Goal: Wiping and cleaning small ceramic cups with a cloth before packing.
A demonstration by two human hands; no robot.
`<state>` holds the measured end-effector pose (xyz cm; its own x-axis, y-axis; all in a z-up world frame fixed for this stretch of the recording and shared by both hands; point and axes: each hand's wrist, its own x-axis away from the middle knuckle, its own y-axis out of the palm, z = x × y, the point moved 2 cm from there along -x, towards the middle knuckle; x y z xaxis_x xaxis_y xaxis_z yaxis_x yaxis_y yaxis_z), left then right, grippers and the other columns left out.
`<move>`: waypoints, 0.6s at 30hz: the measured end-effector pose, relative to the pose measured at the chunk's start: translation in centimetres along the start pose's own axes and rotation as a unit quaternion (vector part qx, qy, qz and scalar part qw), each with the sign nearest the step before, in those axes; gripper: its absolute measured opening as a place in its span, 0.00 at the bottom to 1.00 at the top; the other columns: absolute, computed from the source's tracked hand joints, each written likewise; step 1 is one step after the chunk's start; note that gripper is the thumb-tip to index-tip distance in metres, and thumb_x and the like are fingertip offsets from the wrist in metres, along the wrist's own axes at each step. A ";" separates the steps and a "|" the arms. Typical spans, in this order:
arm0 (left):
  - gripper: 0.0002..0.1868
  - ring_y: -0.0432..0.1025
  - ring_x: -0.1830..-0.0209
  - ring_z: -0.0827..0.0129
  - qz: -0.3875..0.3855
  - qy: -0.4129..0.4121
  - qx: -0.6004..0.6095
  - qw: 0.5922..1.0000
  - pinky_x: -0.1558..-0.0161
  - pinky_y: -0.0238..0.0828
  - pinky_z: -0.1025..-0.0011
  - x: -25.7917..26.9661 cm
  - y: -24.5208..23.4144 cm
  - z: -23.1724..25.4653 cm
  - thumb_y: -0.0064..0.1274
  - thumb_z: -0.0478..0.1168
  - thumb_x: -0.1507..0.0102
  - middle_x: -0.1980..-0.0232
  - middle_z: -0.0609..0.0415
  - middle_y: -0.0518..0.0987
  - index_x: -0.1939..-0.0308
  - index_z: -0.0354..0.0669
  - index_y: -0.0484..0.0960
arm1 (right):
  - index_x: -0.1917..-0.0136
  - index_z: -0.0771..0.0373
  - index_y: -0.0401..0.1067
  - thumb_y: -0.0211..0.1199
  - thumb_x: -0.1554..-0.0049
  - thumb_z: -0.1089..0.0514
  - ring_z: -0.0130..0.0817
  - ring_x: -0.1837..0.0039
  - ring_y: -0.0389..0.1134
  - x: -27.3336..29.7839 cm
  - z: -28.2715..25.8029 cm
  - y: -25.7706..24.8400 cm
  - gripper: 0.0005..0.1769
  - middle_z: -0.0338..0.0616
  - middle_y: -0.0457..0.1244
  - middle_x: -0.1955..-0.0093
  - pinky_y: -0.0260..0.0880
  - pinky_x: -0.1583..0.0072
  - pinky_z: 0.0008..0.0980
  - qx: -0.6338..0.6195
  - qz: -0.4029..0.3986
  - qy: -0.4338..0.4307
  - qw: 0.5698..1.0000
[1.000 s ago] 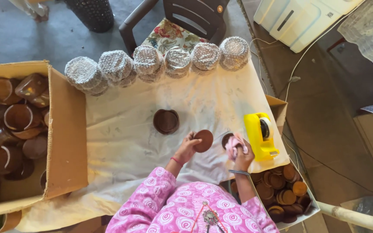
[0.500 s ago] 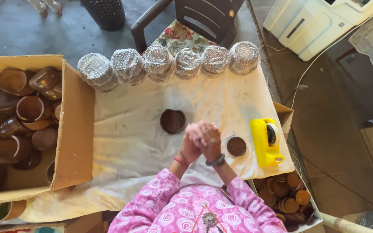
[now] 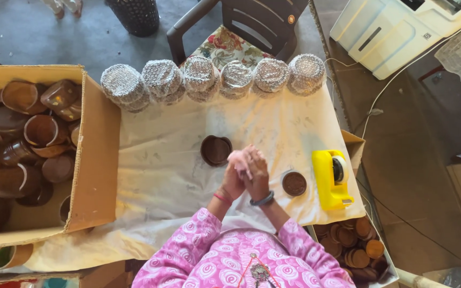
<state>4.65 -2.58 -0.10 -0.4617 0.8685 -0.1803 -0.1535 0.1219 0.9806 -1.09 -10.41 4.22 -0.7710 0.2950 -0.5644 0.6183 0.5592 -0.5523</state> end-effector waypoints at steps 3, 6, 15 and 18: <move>0.38 0.68 0.29 0.63 0.145 0.007 -0.045 0.988 0.28 0.61 0.61 -0.1 -0.8 -0.3 0.38 0.65 0.32 0.29 0.54 0.75 0.25 0.47 0.65 | 0.30 0.69 0.69 0.59 0.38 0.52 0.59 0.25 0.60 -1.2 2.6 -0.1 0.28 0.59 0.61 0.27 0.57 0.25 0.48 0.039 0.036 0.033 0.998; 0.37 0.69 0.31 0.61 0.183 0.016 0.006 0.983 0.28 0.61 0.58 -0.2 -1.4 -0.1 0.38 0.65 0.28 0.31 0.51 0.75 0.25 0.43 0.64 | 0.30 0.70 0.69 0.58 0.37 0.53 0.57 0.25 0.60 0.3 3.8 0.2 0.26 0.59 0.61 0.27 0.59 0.25 0.47 0.028 0.030 0.084 0.996; 0.36 0.66 0.31 0.60 0.087 0.047 -0.024 0.995 0.28 0.60 0.60 -0.1 -1.1 -0.2 0.34 0.66 0.25 0.29 0.51 0.73 0.20 0.49 0.64 | 0.31 0.68 0.70 0.58 0.39 0.54 0.55 0.24 0.61 0.0 -0.4 0.0 0.25 0.58 0.62 0.28 0.57 0.23 0.50 -0.022 -0.006 0.006 1.000; 0.39 0.65 0.29 0.61 0.172 0.026 -0.017 0.985 0.28 0.58 0.59 -0.1 0.1 -1.0 0.34 0.69 0.31 0.29 0.54 0.72 0.24 0.49 0.65 | 0.30 0.68 0.69 0.60 0.38 0.54 0.54 0.25 0.61 -1.0 3.0 0.0 0.26 0.58 0.62 0.27 0.56 0.24 0.51 0.042 0.013 0.007 0.999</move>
